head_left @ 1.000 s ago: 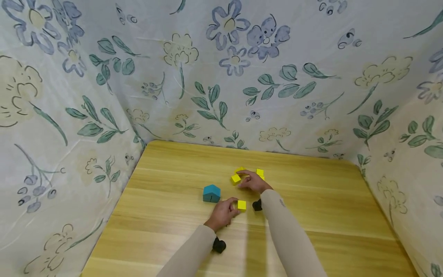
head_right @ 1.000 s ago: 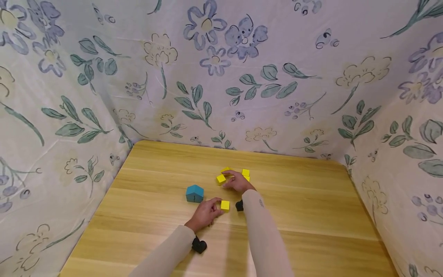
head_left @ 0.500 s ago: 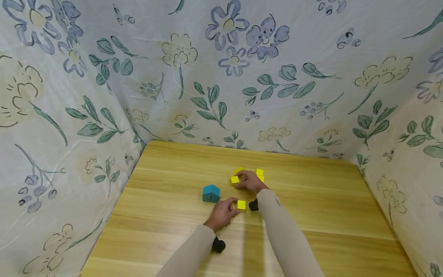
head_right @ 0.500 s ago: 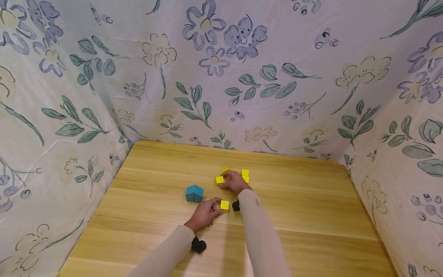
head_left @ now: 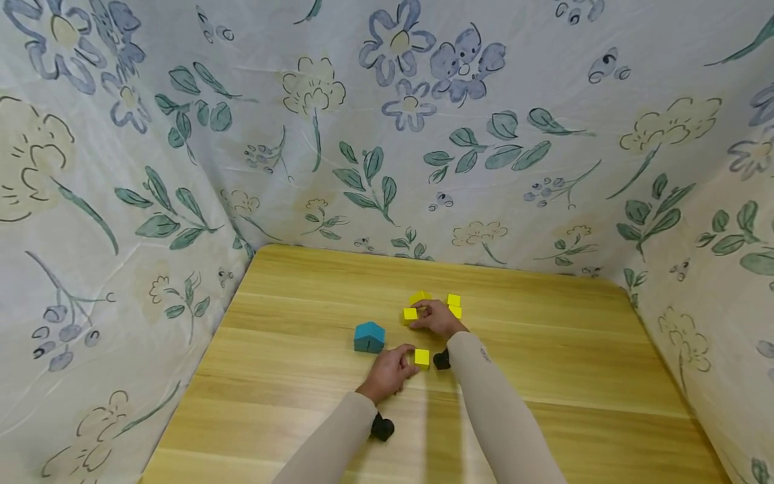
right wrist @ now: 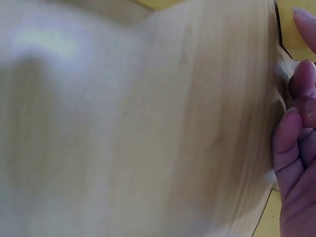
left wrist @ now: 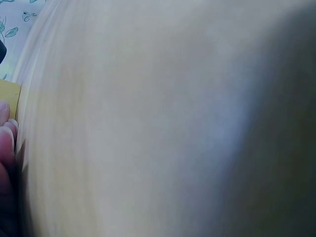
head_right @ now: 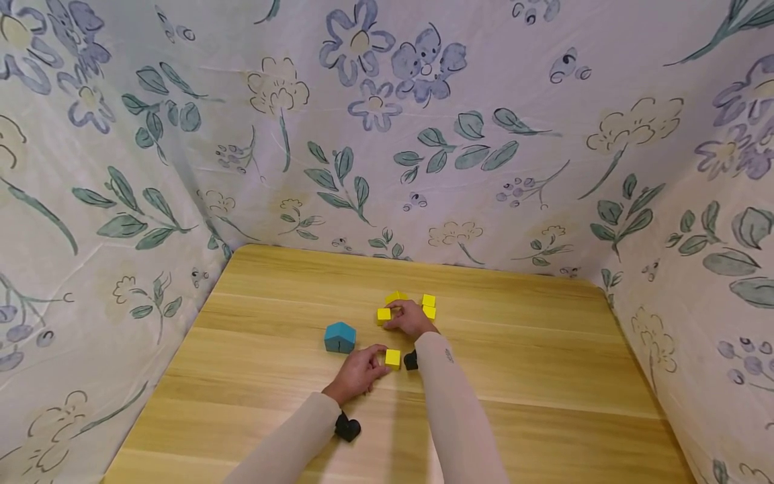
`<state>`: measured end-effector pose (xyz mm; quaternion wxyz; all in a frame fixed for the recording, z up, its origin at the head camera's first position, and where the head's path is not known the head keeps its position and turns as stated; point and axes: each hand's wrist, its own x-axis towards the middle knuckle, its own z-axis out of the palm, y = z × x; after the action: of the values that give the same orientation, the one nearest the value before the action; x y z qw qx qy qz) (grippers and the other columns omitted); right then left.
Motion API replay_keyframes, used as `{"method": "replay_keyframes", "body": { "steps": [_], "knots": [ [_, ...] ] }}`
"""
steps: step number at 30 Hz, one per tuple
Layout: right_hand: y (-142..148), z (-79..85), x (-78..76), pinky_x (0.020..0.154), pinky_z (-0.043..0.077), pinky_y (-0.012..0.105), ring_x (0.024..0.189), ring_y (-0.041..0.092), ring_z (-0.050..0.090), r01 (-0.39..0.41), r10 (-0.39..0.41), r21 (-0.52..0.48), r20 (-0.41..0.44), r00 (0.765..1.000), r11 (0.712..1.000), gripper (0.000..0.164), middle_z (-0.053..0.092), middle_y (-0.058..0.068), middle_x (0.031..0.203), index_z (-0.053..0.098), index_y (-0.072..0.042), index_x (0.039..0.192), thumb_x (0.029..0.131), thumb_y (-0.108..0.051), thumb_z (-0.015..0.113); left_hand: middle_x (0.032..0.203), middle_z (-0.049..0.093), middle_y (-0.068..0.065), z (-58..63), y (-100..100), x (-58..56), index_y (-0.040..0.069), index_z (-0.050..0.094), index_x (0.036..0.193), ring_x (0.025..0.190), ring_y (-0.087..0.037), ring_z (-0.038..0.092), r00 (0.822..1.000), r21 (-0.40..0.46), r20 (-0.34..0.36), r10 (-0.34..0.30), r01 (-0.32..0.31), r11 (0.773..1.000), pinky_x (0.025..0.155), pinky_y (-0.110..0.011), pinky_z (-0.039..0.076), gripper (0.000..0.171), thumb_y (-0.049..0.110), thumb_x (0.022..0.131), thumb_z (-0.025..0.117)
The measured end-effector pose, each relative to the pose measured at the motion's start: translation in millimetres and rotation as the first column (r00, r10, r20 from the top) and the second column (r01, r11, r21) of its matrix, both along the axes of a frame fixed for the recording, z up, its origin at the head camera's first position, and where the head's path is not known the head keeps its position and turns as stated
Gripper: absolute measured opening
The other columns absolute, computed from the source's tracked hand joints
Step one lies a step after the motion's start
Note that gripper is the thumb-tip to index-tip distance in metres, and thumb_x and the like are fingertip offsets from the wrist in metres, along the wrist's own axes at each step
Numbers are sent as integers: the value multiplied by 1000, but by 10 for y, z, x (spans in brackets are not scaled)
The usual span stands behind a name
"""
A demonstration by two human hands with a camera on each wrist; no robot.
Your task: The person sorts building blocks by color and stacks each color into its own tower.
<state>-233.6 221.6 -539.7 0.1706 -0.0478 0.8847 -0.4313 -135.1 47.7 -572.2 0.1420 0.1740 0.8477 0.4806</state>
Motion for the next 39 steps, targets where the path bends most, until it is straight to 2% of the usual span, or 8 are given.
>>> {"method": "replay_keyframes", "body": {
  "steps": [11, 17, 20, 26, 32, 39],
  "knots": [
    [14, -28, 92, 57, 39, 26, 59, 14, 45, -11, 6, -92, -48, 999, 996, 42, 57, 4, 71, 60, -1, 124, 86, -13, 73, 64, 54, 5, -19, -5, 15, 7, 56, 128, 40, -10, 50, 1000, 6, -12, -7, 7, 1000, 41, -24, 43, 39, 18, 91, 67],
    [22, 63, 191, 61, 44, 27, 65, 17, 52, -26, 15, -91, -118, 993, 996, 43, 62, 7, 78, 59, 0, 125, 87, -16, 73, 63, 54, 5, -19, 0, 7, 6, 56, 128, 39, -9, 49, 1000, 8, -19, -11, 12, 1000, 41, -23, 42, 40, 19, 92, 67],
    [40, 118, 274, 63, 45, 27, 69, 19, 53, -6, -9, -99, -153, 988, 995, 43, 62, 7, 81, 60, -1, 125, 87, -17, 72, 64, 55, 5, -16, -2, 4, 6, 56, 128, 39, -9, 49, 999, 9, -30, -15, 15, 1000, 41, -23, 42, 39, 19, 92, 66],
    [145, 154, 488, 64, 43, 26, 72, 18, 50, 63, -85, -134, -166, 982, 989, 41, 58, 6, 84, 62, -4, 124, 87, -19, 73, 65, 55, 4, -15, -2, 12, 6, 56, 127, 38, -9, 49, 1000, 6, -23, -16, 16, 1000, 41, -23, 42, 39, 18, 92, 67],
    [287, 108, 667, 64, 44, 27, 72, 19, 50, 58, -94, -174, -204, 974, 983, 42, 58, 8, 85, 60, 1, 123, 88, -19, 72, 65, 55, 4, -18, 2, 21, 5, 56, 128, 38, -9, 48, 1000, 7, 3, -9, 9, 1000, 40, -23, 42, 41, 17, 91, 67],
    [394, 69, 851, 66, 45, 26, 72, 18, 50, 119, -152, -189, -171, 973, 975, 38, 57, 6, 84, 62, -2, 120, 87, -15, 73, 65, 55, 4, -27, 6, 21, 6, 56, 128, 39, -10, 49, 1000, 15, 1, 1, -1, 1000, 40, -24, 42, 41, 17, 91, 68]
  ]
}}
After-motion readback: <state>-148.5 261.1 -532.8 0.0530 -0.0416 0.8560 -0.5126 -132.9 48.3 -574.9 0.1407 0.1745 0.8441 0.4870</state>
